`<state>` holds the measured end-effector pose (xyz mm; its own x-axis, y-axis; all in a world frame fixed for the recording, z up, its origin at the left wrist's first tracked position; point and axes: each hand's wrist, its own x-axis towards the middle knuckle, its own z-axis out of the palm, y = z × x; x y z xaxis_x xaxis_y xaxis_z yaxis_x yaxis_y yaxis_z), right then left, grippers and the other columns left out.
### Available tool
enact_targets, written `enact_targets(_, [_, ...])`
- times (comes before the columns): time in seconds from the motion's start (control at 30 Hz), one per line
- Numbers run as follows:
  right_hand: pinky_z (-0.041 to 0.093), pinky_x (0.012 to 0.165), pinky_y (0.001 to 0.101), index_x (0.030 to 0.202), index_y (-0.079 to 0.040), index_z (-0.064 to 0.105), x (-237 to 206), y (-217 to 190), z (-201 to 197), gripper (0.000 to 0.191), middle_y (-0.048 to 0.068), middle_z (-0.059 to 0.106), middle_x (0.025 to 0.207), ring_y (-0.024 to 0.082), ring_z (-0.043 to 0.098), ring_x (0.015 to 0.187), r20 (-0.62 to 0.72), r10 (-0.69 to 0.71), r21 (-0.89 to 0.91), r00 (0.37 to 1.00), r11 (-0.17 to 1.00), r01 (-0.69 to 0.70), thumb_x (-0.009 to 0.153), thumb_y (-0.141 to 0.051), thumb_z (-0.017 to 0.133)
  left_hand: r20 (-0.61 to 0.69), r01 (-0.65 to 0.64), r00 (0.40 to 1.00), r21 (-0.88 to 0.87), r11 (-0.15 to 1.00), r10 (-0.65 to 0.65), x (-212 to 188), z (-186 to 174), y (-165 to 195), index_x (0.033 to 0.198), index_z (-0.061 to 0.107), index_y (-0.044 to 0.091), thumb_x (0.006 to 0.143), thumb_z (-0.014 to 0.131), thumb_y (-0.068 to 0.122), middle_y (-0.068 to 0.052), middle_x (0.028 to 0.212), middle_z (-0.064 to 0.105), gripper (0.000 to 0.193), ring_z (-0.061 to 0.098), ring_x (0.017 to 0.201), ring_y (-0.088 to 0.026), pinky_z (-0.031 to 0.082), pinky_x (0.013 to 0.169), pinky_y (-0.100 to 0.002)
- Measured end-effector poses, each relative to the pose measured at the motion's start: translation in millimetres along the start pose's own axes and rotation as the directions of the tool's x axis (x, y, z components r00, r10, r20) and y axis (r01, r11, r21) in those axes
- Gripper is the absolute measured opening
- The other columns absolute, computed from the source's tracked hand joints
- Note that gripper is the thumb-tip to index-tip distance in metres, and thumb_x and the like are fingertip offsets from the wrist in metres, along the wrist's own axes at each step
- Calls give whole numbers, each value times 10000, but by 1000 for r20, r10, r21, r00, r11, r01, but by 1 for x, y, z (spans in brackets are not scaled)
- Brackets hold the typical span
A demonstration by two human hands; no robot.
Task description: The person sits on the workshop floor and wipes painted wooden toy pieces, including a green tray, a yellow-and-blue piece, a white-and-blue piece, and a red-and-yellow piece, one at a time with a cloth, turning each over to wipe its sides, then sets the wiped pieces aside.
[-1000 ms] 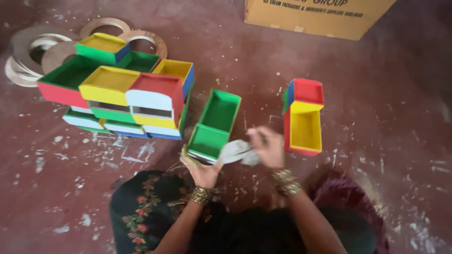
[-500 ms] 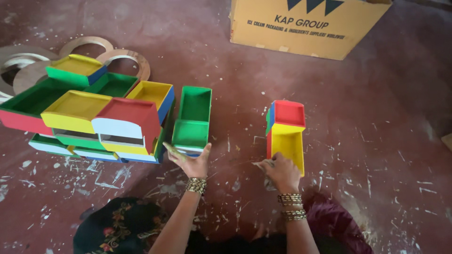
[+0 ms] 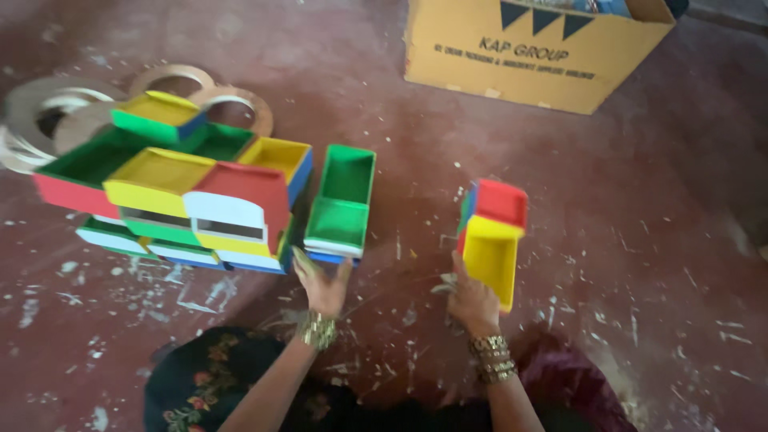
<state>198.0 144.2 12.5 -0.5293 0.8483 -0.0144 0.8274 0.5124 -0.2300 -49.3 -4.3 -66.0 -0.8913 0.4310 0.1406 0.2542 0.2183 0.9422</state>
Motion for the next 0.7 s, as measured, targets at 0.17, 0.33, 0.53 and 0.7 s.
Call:
enact_targets(0.17, [574, 744, 495, 1132, -258, 716, -19, -46, 1, 376, 107, 760, 894, 354, 726, 838, 34, -47, 220, 998, 975, 39, 776, -377, 751, 500, 204, 858, -116, 972, -120, -43, -46, -17, 1529, 342, 31, 860, 741, 313, -266, 1387, 554, 828, 524, 1293, -412, 401, 1077, -519])
enact_targets(0.33, [587, 721, 434, 941, -180, 775, -40, -111, 6, 222, 93, 766, 842, 312, 734, 803, 34, -188, 451, 982, 879, 153, 797, -340, 717, 807, 387, 588, -334, 859, 49, -70, -37, -29, 1410, 491, 28, 905, 722, 87, -116, 1338, 587, 559, 596, 1164, -200, 524, 1003, -386])
enact_targets(0.53, [574, 745, 405, 1070, -118, 738, -35, -167, 11, 224, 127, 765, 904, 304, 752, 837, -43, -323, 654, 945, 706, 271, 900, -211, 627, 805, 322, 558, -434, 841, 202, -61, -31, -23, 1399, 533, 42, 997, 586, 213, -134, 1310, 651, 440, 632, 1172, -199, 528, 987, -341])
enact_targets(0.7, [566, 744, 376, 1059, -49, 728, -33, -191, -7, 178, 163, 753, 928, 314, 747, 831, -109, -455, 660, 884, 631, 407, 937, -128, 624, 839, 789, 543, -492, 368, -43, -62, -27, -4, 1351, 558, 108, 959, 545, 300, -96, 1220, 679, 437, 684, 1073, -223, 575, 913, -381])
